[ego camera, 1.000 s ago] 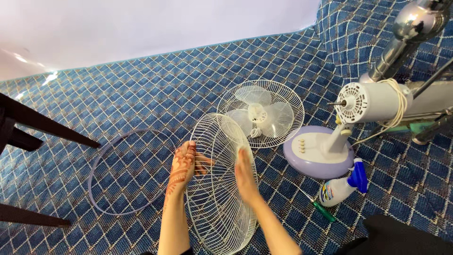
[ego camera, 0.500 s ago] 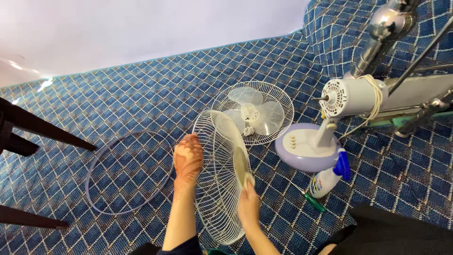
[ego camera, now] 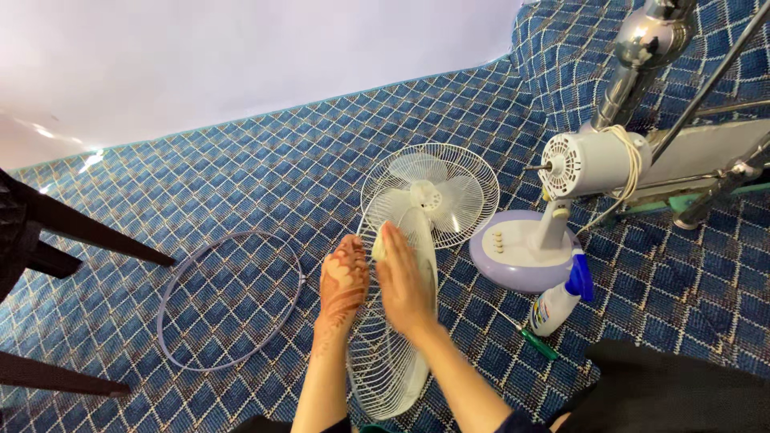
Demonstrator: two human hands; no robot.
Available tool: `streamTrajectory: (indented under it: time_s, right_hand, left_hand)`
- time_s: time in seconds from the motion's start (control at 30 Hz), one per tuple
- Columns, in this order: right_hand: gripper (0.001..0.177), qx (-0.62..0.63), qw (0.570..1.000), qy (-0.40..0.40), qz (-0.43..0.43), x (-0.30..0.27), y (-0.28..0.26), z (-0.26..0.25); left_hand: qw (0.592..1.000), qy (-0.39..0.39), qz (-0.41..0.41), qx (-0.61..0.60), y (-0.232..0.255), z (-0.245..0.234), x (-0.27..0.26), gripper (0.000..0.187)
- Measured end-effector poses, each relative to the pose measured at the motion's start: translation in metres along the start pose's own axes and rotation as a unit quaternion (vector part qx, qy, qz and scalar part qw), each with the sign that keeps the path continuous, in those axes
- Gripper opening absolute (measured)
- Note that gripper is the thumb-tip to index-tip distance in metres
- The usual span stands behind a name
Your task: The person wipes the metal fan cage and the fan blades with a cloth. The fan is disassembled on the floor, and the person cleans each part individually.
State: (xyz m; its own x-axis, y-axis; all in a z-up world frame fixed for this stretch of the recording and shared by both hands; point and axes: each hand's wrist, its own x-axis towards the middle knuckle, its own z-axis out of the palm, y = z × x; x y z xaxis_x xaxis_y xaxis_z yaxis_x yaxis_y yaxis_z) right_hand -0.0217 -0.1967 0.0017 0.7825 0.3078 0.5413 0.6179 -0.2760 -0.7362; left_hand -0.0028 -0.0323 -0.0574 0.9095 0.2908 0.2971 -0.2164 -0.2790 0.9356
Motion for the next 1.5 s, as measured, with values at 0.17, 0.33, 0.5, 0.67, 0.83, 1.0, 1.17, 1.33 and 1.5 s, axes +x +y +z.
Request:
streamTrajectory:
  time_s: [0.17, 0.33, 0.5, 0.67, 0.83, 1.0, 1.17, 1.33, 1.5]
  right_hand:
    - [0.058, 0.070, 0.996, 0.046, -0.035, -0.061, 0.005, 0.038]
    - [0.052, 0.110, 0.974, 0.076, 0.181, -0.115, 0.065, 0.061]
    - [0.046, 0.186, 0.923, 0.034, 0.336, -0.085, 0.082, 0.049]
    - [0.048, 0.071, 0.997, -0.007, -0.006, -0.044, 0.015, 0.041]
    - [0.047, 0.061, 0.997, -0.046, -0.017, -0.030, 0.032, 0.037]
    - [0.052, 0.243, 0.944, -0.089, 0.203, -0.030, 0.101, 0.032]
    - [0.053, 0.186, 0.974, -0.059, 0.110, -0.038, 0.070, 0.013]
    - [0.051, 0.101, 0.991, -0.081, -0.036, -0.024, 0.022, 0.005]
    - [0.052, 0.260, 0.955, -0.058, 0.134, -0.026, 0.070, 0.019]
  left_hand:
    - [0.936, 0.041, -0.159, 0.310, -0.012, -0.021, 0.008, 0.038]
    - [0.943, 0.119, -0.085, 0.299, -0.012, -0.041, 0.006, 0.043]
    - [0.935, 0.115, -0.312, -0.119, 0.013, -0.026, 0.006, 0.065]
    - [0.916, 0.046, -0.338, -0.213, 0.030, -0.009, 0.003, 0.076]
    - [0.918, 0.082, -0.338, -0.189, 0.032, -0.013, 0.003, 0.078]
    - [0.923, 0.083, -0.265, -0.268, 0.037, -0.009, -0.010, 0.076]
    - [0.956, 0.101, -0.248, -0.119, 0.019, 0.031, -0.034, 0.075]
    - [0.981, 0.098, -0.163, 0.044, 0.007, 0.041, -0.036, 0.077]
    - [0.943, 0.141, -0.213, -0.215, 0.020, 0.038, -0.055, 0.076]
